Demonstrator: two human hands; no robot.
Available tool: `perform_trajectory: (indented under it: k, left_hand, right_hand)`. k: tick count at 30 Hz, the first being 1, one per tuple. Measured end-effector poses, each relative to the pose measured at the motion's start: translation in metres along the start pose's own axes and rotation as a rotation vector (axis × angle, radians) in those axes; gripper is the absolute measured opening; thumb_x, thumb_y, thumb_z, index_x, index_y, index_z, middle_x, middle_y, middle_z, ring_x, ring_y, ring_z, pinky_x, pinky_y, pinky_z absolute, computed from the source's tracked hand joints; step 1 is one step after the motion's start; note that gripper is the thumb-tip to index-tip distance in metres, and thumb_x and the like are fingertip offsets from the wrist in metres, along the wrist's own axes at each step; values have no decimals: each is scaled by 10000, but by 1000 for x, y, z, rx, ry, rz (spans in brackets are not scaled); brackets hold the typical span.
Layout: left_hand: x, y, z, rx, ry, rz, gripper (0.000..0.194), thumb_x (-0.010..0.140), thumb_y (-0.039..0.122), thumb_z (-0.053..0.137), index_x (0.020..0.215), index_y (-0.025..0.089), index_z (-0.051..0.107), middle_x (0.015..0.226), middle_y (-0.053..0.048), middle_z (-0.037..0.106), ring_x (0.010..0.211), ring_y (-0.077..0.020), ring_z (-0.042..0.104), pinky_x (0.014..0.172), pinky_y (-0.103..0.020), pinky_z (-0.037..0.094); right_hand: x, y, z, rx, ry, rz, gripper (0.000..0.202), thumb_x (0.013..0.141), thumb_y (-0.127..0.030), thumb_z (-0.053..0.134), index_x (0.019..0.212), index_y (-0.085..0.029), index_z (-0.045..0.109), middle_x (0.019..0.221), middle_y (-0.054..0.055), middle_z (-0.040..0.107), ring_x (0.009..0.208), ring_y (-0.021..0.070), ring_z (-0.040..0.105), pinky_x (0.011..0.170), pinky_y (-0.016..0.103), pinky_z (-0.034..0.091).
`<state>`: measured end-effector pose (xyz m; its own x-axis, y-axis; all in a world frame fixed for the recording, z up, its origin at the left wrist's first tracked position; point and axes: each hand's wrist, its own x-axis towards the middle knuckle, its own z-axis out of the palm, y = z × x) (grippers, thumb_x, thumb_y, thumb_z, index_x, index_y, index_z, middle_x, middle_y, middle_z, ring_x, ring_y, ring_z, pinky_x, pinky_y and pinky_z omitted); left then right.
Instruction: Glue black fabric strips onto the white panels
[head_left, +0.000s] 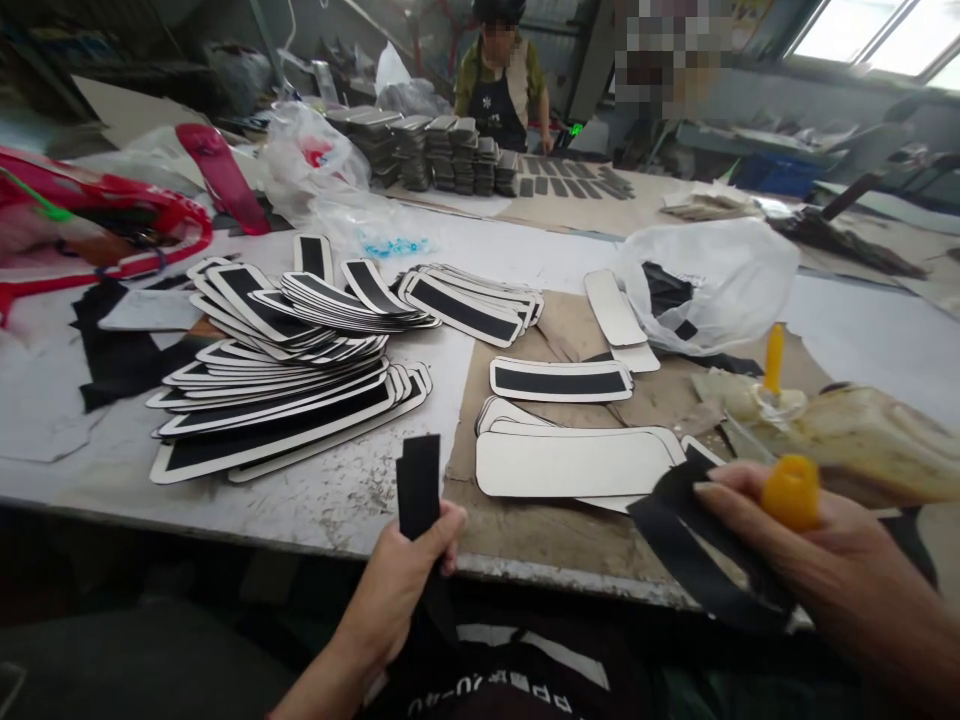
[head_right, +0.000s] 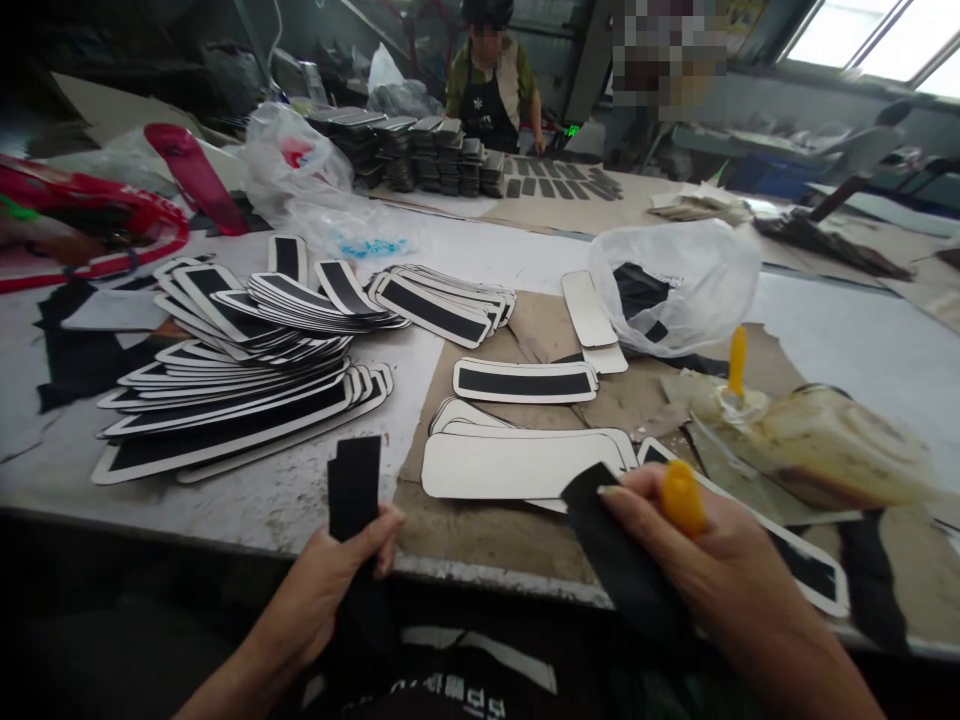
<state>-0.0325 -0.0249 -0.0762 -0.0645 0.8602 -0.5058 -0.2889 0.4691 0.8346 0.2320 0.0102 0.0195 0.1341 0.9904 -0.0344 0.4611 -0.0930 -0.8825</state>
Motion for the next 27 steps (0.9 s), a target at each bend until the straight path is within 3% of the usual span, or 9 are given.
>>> perform_trajectory:
  k: [3,5,7,10,13,21,27]
  left_hand:
    - [25,11,3,-16,32,63,297,701,435,673,774,167,567,477,76,446,466,-86,365,488,-222,299]
    - [37,15,8,6,-5,60,319,683,446,683,760,155,578,471,69,447,466,-91,366,490,-227,296]
    - [46,17,11,22,-29,46,331,664,443,695,754,145,584,469,64,446,467,-94,368,491,-230,293]
    - [52,18,11,28,-30,19,323,648,419,707,740,136,580,484,59,445,470,-94,364,483,-232,286]
    - [54,18,9,35,-34,-6,288,660,391,696,690,139,561,493,57,437,473,-88,356,482,-231,287]
    - [57,22,12,44,-15,-37,294,670,394,674,575,168,511,462,56,437,464,-93,363,476,-232,301]
    - [60,20,17,62,45,-35,286,619,387,724,632,153,561,461,63,439,451,-86,361,456,-224,273]
  right_hand:
    - [20,-11,22,-291,-432,-68,321,759,-478,597,595,-203,561,529,-20,513,501,117,429,478,245,325]
    - [37,-18,51,-361,-614,-143,339,822,-465,514,616,-198,544,564,-31,513,529,112,429,512,238,320]
    - [54,-20,80,-417,-714,-216,311,844,-422,494,645,-190,549,602,-30,529,554,112,443,532,233,314]
    - [75,-14,112,-519,-738,-279,265,839,-368,512,662,-179,568,627,-15,556,577,115,462,557,230,313]
    - [85,-6,128,-609,-749,-285,248,835,-370,519,688,-183,590,652,1,588,589,122,483,566,230,314]
    - [89,-2,135,-706,-790,-278,217,847,-363,510,803,-189,632,742,37,649,651,147,540,622,237,346]
    - [88,-8,140,-779,-792,-288,208,846,-360,517,812,-192,635,756,46,658,659,163,563,579,239,327]
